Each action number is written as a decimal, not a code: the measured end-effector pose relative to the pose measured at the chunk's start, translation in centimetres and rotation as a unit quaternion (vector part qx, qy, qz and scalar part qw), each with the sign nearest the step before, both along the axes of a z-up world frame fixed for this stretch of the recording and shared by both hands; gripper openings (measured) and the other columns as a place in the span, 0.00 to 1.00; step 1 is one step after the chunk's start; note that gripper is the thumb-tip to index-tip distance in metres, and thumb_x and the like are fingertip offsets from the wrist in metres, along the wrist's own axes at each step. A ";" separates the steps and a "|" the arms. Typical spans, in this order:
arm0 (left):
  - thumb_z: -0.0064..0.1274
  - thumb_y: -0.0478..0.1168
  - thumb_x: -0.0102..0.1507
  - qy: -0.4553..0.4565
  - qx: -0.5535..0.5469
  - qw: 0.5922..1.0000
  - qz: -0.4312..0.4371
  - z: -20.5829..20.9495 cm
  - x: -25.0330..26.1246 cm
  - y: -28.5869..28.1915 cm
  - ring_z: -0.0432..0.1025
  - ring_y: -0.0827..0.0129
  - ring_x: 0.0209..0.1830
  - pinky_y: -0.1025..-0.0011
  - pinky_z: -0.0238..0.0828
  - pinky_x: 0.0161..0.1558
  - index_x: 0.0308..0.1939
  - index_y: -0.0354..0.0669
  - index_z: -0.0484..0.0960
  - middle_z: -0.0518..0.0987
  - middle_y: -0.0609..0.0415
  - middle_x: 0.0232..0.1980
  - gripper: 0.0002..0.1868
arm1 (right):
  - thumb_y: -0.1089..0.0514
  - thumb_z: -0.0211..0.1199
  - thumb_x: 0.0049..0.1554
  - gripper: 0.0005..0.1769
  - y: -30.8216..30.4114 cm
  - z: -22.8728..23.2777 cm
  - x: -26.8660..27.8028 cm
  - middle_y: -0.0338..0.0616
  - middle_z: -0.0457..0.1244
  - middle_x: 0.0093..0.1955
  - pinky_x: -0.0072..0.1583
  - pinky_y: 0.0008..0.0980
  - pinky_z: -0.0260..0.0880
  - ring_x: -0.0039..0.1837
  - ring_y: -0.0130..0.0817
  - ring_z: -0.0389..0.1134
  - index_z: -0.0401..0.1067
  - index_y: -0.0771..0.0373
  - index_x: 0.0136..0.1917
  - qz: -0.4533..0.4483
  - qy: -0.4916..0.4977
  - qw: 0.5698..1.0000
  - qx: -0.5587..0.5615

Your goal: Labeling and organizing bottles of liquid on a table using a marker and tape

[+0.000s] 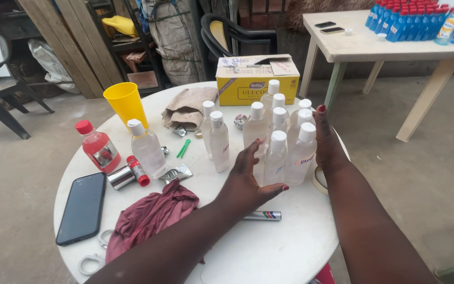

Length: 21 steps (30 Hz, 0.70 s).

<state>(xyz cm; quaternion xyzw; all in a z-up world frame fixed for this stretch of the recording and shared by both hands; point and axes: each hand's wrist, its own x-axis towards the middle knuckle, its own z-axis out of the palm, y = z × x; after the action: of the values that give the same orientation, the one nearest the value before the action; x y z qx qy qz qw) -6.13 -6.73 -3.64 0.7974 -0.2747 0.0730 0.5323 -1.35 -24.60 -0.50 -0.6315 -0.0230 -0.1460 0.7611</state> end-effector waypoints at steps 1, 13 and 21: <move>0.62 0.48 0.52 0.016 0.017 1.000 0.014 -0.2 0.4 -0.3 0.63 0.41 0.62 0.50 0.63 0.61 0.68 0.40 0.51 0.59 0.35 0.65 0.48 | 0.21 0.49 0.46 0.41 0.1 0.0 0.1 0.44 0.66 0.51 0.60 0.39 0.68 0.53 0.35 0.68 0.71 0.54 0.55 -0.005 0.006 1.000 0.002; 0.48 0.45 0.60 0.038 0.010 0.999 -0.013 -0.8 1.0 -0.9 0.65 0.55 0.62 0.58 0.62 0.62 0.65 0.44 0.59 0.68 0.46 0.58 0.30 | 0.16 0.45 0.45 0.52 -2.5 -2.8 2.7 0.47 0.62 0.60 0.66 0.41 0.61 0.60 0.37 0.64 0.63 0.55 0.66 -0.038 0.022 0.997 -0.060; 0.49 0.42 0.60 0.016 0.030 0.999 0.011 0.2 -0.2 1.6 0.69 0.45 0.54 0.54 0.71 0.52 0.63 0.41 0.64 0.73 0.38 0.51 0.27 | 0.19 0.42 0.49 0.49 -0.3 -0.4 0.2 0.52 0.60 0.63 0.72 0.47 0.49 0.67 0.47 0.60 0.61 0.58 0.67 -0.118 0.065 0.989 -0.065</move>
<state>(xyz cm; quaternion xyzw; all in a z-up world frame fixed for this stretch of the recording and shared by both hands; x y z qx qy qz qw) -6.33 -5.12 -3.39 0.8169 -0.2594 0.0583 0.5118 -1.19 -24.95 -0.92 -0.6862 0.0920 -0.1914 0.6958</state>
